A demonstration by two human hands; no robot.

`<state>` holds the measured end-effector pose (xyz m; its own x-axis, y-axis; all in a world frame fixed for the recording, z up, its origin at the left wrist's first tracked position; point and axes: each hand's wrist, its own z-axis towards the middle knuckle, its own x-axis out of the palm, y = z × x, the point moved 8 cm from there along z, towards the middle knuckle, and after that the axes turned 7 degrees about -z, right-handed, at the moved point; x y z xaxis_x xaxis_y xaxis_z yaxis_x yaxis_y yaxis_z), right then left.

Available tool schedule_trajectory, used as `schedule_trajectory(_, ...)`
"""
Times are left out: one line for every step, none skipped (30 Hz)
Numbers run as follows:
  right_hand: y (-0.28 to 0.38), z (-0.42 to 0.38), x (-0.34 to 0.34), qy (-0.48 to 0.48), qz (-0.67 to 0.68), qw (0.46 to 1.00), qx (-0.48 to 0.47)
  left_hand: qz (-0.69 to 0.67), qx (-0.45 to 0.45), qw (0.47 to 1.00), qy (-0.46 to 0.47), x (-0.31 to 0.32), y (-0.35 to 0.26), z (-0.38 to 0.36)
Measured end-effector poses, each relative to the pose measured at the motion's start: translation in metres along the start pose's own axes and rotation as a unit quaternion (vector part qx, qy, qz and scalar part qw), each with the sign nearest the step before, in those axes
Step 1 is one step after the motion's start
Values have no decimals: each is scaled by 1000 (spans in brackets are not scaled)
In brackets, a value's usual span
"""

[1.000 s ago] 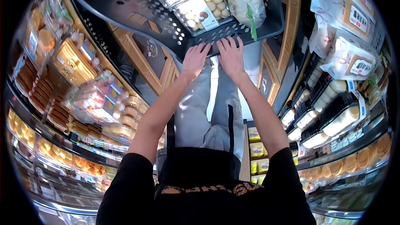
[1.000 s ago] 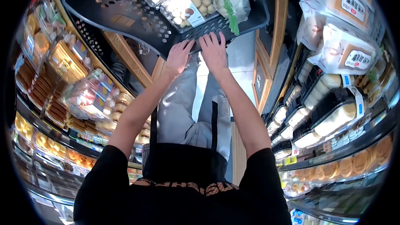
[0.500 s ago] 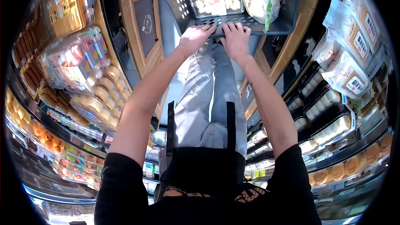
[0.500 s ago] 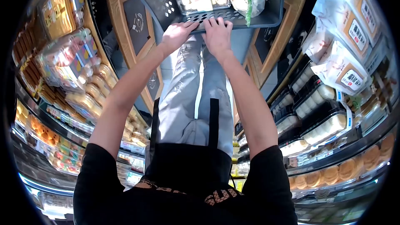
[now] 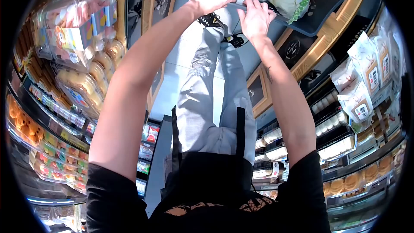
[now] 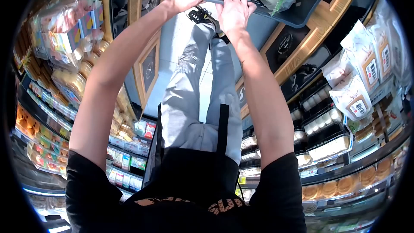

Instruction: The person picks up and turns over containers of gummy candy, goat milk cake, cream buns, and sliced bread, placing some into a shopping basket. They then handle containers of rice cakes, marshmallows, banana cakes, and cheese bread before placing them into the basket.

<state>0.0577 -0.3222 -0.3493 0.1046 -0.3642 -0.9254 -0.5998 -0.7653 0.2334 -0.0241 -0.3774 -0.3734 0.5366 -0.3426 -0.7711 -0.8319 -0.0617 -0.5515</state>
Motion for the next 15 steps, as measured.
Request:
schedule_trajectory(3,7,-1,-9,-9,1000,-1,12,1,1000,-5,-7,5,1)
schedule_trajectory(5,13,-2,-22,-7,1000,-5,23,12,999,-44,-11,13,3)
schedule_trajectory(7,20,-3,-34,-24,999,0,4,16,997,-77,-15,21,5)
schedule_trajectory(8,28,-2,-38,-13,999,-8,14,-7,998,-55,-18,28,9)
schedule_trajectory(6,35,-4,-42,-6,999,-12,24,-24,999,-34,-19,34,16)
schedule_trajectory(3,42,-5,-28,-4,1000,-13,3,-50,996,-72,-20,40,19)
schedule_trajectory(3,47,-4,-15,-1,1000,-15,39,-106,992,-58,-18,41,22)
schedule_trajectory(2,51,-7,-6,4,1000,-18,48,-149,984,-81,-26,31,19)
schedule_trajectory(1,50,-7,9,-7,998,-56,60,-194,973,-109,-37,16,8)
schedule_trajectory(1,39,-20,-44,-11,993,-113,19,-172,964,-201,-53,-6,-6)
schedule_trajectory(5,22,-47,-77,-54,992,-89,-20,-146,944,-294,-64,-29,-26)
schedule_trajectory(6,2,-63,-81,-27,994,-70,-9,-152,946,-287,-61,-47,-39)
schedule_trajectory(1,-19,-66,-26,-13,999,-27,-110,-185,956,-198,-62,-62,-56)
schedule_trajectory(-11,-49,-53,45,-33,998,16,-176,-203,957,-109,-56,-77,-78)
schedule_trajectory(-32,-81,-25,134,44,989,47,-216,-210,941,-151,-34,-86,-106)
